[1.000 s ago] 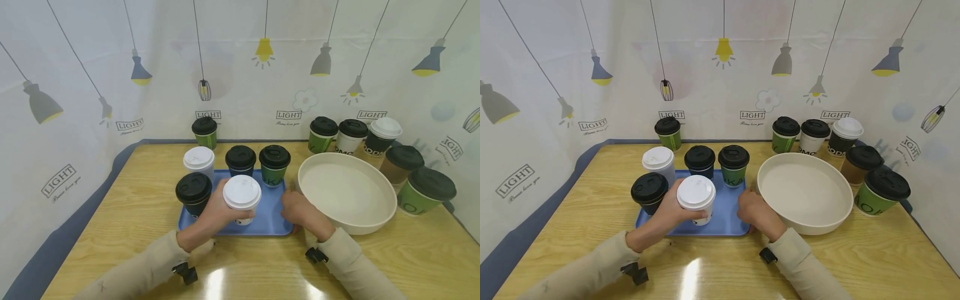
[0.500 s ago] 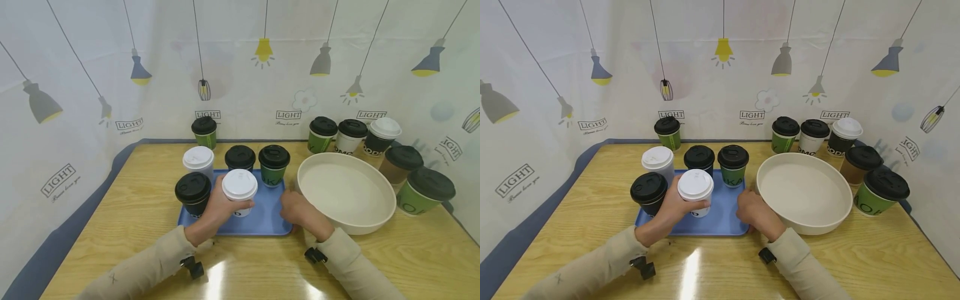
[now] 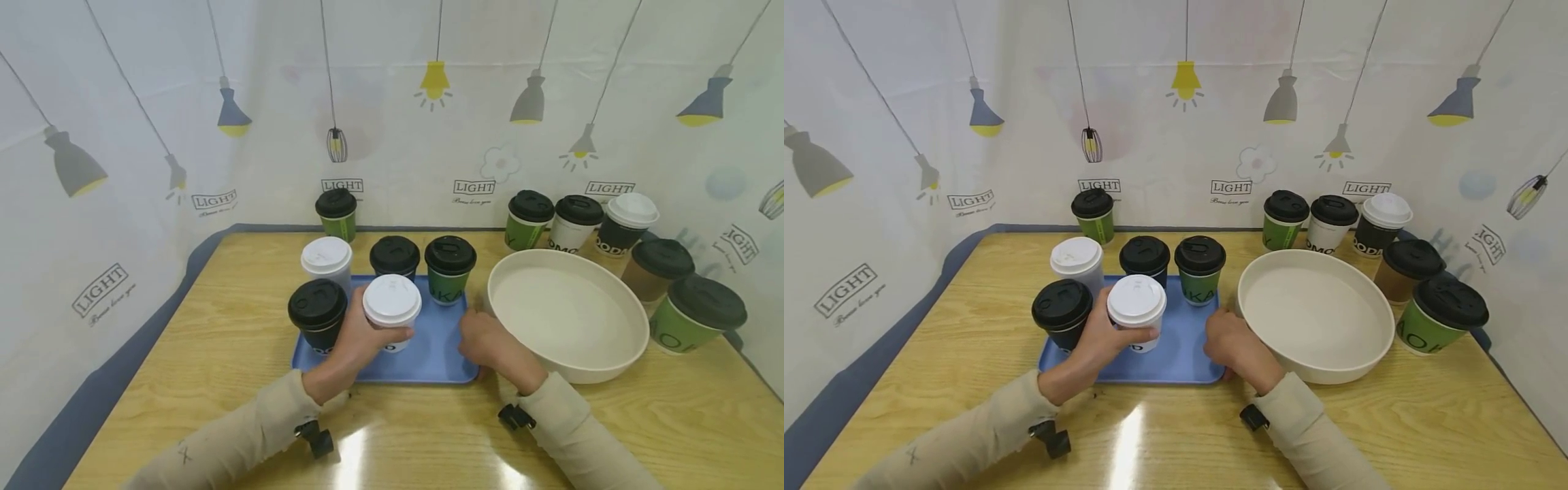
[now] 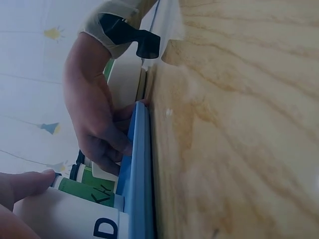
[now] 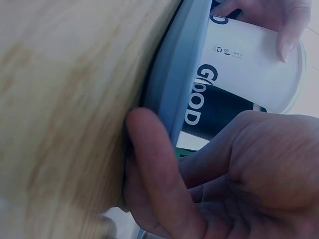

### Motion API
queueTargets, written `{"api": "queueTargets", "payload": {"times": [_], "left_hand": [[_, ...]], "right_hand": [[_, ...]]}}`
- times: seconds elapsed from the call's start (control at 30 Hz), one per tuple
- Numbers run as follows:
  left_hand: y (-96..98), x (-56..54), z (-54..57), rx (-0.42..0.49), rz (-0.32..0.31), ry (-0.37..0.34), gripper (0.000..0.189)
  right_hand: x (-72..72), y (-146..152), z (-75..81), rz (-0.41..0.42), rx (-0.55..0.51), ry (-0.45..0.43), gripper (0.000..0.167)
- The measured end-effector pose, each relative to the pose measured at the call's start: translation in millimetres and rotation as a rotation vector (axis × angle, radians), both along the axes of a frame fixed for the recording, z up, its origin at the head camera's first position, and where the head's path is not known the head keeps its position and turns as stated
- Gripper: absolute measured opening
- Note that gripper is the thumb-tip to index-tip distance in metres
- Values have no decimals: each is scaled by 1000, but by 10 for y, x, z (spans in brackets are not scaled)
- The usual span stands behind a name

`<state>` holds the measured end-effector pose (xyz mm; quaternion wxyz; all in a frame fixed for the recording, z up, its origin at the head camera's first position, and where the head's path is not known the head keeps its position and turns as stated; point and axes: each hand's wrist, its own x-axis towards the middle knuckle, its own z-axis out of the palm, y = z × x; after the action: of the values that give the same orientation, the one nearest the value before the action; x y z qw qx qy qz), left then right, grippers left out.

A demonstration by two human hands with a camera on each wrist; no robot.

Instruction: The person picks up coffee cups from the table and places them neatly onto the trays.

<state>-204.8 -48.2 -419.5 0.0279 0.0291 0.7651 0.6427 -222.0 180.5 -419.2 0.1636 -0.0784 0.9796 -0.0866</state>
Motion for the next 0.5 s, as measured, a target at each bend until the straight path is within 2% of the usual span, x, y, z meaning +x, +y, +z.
{"api": "queueTargets", "payload": {"times": [0.13,0.23,0.5], "left_hand": [[-14,37,-13,-36,-1,-45,102],[-58,108,-5,-77,-24,-87,104],[-307,402,71,-162,-152,-179,98]], "right_hand": [[-6,1,17,-6,-14,-1,61],[-4,-3,24,-17,-39,-10,60],[7,-14,20,7,-5,3,60]]}}
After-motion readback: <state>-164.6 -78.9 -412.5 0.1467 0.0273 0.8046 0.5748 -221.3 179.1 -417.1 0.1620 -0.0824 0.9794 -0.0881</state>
